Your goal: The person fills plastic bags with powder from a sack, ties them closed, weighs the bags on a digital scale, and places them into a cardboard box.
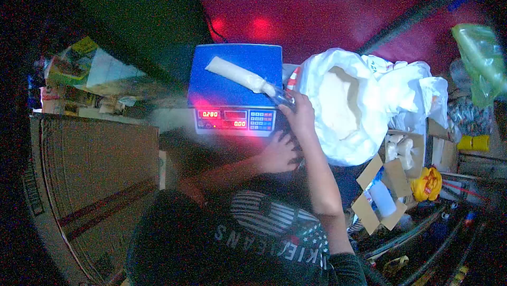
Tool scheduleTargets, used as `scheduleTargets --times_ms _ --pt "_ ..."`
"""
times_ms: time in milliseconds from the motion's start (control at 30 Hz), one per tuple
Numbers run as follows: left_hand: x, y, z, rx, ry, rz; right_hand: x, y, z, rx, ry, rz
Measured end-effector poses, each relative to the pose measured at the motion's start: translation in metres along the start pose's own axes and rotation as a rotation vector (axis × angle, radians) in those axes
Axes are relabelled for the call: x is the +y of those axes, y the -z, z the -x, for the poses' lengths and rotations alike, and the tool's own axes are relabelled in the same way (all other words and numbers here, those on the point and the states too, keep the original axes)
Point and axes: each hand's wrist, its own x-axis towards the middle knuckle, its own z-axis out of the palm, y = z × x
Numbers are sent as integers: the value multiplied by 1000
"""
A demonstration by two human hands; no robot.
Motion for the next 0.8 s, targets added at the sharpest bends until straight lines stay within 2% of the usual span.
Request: scheduleTargets --times_ms 133,300,367,600,667,767,800 --pt "-1 -4 2 86 -28 11 13 1 12 24 -109 -247" --pt "-1 7 5 66 -55 -11 24 29 27 106 -170 -273" --pt "0 8 5 43 -39 7 16 54 31 123 -213 -179" --pt "0 5 3 25 -52 21 96 95 32 260 -307 -21" --pt "0 3 2 26 -58 15 142 92 28 233 -218 91" --pt "0 9 3 5 -60 21 134 95 30 173 -203 300" --pt "-6 5 2 111 -26 53 127 95 33 188 -203 341"
